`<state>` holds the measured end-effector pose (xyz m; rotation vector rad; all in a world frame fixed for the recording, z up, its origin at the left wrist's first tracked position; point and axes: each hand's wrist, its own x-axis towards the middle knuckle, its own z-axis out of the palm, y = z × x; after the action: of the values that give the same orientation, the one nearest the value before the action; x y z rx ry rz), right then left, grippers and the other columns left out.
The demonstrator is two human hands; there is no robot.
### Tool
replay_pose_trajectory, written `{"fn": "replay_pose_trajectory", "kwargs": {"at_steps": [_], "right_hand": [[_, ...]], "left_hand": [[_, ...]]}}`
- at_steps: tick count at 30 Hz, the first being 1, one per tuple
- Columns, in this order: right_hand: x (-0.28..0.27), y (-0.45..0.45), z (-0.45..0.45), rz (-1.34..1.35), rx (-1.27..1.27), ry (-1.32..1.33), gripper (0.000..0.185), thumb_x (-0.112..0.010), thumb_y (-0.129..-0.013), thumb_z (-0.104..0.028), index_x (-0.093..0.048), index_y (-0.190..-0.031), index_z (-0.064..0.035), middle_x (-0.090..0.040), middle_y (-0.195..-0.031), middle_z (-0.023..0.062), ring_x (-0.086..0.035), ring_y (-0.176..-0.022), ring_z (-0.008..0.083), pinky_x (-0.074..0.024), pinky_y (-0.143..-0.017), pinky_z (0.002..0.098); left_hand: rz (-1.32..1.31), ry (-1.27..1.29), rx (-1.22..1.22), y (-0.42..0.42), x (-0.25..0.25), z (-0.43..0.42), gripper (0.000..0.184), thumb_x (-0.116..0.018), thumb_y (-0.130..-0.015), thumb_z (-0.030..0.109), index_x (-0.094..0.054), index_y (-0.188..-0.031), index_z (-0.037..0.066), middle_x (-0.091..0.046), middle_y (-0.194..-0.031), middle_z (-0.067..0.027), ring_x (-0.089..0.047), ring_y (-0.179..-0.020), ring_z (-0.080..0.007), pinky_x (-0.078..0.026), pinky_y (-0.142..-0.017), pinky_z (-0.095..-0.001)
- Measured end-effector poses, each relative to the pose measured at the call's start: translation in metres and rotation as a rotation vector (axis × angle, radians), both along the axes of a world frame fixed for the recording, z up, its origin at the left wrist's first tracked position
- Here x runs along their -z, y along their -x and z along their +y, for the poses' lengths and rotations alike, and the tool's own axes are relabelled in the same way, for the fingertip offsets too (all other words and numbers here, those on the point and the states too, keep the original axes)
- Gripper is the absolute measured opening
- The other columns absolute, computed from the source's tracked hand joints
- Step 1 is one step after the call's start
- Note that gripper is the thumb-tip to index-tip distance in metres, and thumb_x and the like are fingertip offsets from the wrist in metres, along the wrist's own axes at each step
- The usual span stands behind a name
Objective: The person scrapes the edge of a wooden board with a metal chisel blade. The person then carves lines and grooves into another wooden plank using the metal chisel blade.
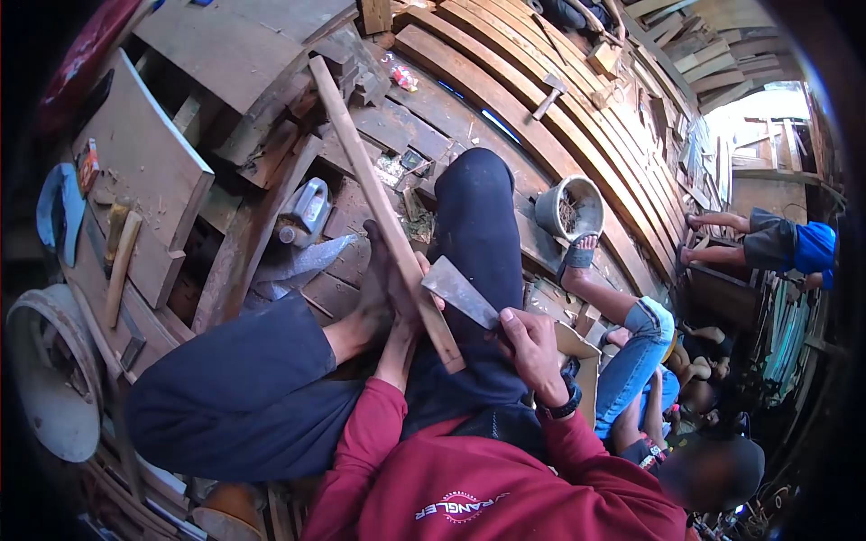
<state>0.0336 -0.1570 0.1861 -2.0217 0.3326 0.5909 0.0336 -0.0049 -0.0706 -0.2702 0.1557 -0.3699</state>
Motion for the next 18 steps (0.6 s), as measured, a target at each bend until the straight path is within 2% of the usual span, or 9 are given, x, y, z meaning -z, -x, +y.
{"fn": "replay_pose_trajectory", "kwargs": {"at_steps": [2, 3, 6, 8, 9, 11, 13, 16, 18], "right_hand": [[0.001, -0.003, 0.010, -0.035, -0.054, 0.008, 0.038, -0.054, -0.098, -0.025, -0.068, -0.076, 0.0020, -0.053, -0.052, 0.0063, -0.050, -0.048, 0.0125, -0.0361, -0.048, 0.0317], [0.004, -0.004, 0.016, -0.118, -0.099, 0.038, 0.038, -0.051, -0.098, -0.023, -0.066, -0.073, 0.0009, -0.049, -0.048, 0.0003, -0.043, -0.044, 0.0076, -0.0319, -0.045, 0.0281], [0.003, -0.005, 0.031, -0.134, -0.181, 0.110, 0.037, -0.051, -0.099, -0.023, -0.065, -0.073, 0.0003, -0.051, -0.049, 0.0029, -0.047, -0.044, 0.0105, -0.0353, -0.046, 0.0301], [0.008, -0.003, 0.032, -0.119, -0.184, 0.111, 0.037, -0.051, -0.099, -0.023, -0.065, -0.074, -0.0002, -0.053, -0.049, 0.0052, -0.050, -0.044, 0.0130, -0.0379, -0.047, 0.0317], [0.009, -0.002, 0.034, -0.120, -0.188, 0.117, 0.037, -0.050, -0.100, -0.023, -0.065, -0.075, -0.0001, -0.052, -0.049, 0.0054, -0.050, -0.044, 0.0133, -0.0377, -0.047, 0.0318], [0.008, 0.000, 0.036, -0.116, -0.194, 0.127, 0.036, -0.050, -0.100, -0.023, -0.065, -0.076, -0.0001, -0.052, -0.049, 0.0055, -0.049, -0.044, 0.0136, -0.0375, -0.047, 0.0320], [0.002, -0.001, 0.039, -0.078, -0.204, 0.126, 0.026, -0.054, -0.097, -0.015, -0.064, -0.079, 0.0016, -0.056, -0.058, 0.0194, -0.056, -0.050, 0.0340, -0.0418, -0.052, 0.0405], [0.004, 0.005, 0.039, -0.052, -0.203, 0.165, 0.030, -0.051, -0.099, -0.016, -0.061, -0.077, 0.0016, -0.054, -0.057, 0.0190, -0.057, -0.050, 0.0346, -0.0418, -0.052, 0.0411], [0.001, 0.010, 0.039, -0.044, -0.212, 0.172, 0.031, -0.049, -0.101, -0.017, -0.060, -0.078, 0.0016, -0.054, -0.057, 0.0191, -0.057, -0.051, 0.0352, -0.0421, -0.052, 0.0415]], "left_hand": [[0.024, -0.026, 0.022, 0.003, 0.012, -0.001, 0.064, -0.038, -0.099, 0.062, -0.059, -0.102, 0.002, -0.062, -0.071, -0.0096, -0.067, -0.074, -0.0234, -0.056, -0.077, -0.0429], [0.049, -0.052, 0.054, 0.002, 0.017, 0.000, 0.062, -0.040, -0.098, 0.060, -0.059, -0.102, 0.002, -0.062, -0.070, -0.0104, -0.067, -0.073, -0.0245, -0.056, -0.076, -0.0437], [0.102, -0.103, 0.116, -0.010, 0.045, 0.008, 0.059, -0.045, -0.096, 0.057, -0.059, -0.103, 0.000, -0.062, -0.069, -0.0122, -0.067, -0.070, -0.0268, -0.057, -0.076, -0.0453], [-0.600, 0.078, 0.471, -0.042, 0.059, 0.023, 0.047, -0.057, -0.098, 0.036, -0.050, -0.128, 0.000, -0.064, -0.103, -0.0237, -0.064, -0.100, -0.0394, -0.051, -0.089, -0.0554], [-0.420, 0.106, 0.318, -0.029, 0.046, 0.019, 0.044, -0.056, -0.098, 0.034, -0.049, -0.128, 0.002, -0.064, -0.105, -0.0243, -0.063, -0.103, -0.0431, -0.049, -0.091, -0.0590], [-0.389, 0.160, 0.255, -0.021, 0.041, 0.010, 0.044, -0.055, -0.099, 0.034, -0.049, -0.127, 0.002, -0.064, -0.105, -0.0241, -0.062, -0.104, -0.0429, -0.049, -0.092, -0.0587], [-0.358, 0.217, 0.193, -0.016, 0.037, 0.006, 0.043, -0.055, -0.099, 0.035, -0.049, -0.127, 0.003, -0.064, -0.106, -0.0240, -0.062, -0.106, -0.0427, -0.049, -0.093, -0.0584], [-0.287, 0.321, 0.163, -0.015, 0.033, 0.003, 0.043, -0.055, -0.099, 0.034, -0.048, -0.128, 0.004, -0.064, -0.106, -0.0239, -0.063, -0.105, -0.0425, -0.049, -0.092, -0.0583], [-0.383, 0.196, 0.198, -0.021, 0.034, 0.009, 0.042, -0.055, -0.099, 0.036, -0.048, -0.127, 0.004, -0.064, -0.106, -0.0235, -0.063, -0.105, -0.0422, -0.049, -0.092, -0.0585]]}}
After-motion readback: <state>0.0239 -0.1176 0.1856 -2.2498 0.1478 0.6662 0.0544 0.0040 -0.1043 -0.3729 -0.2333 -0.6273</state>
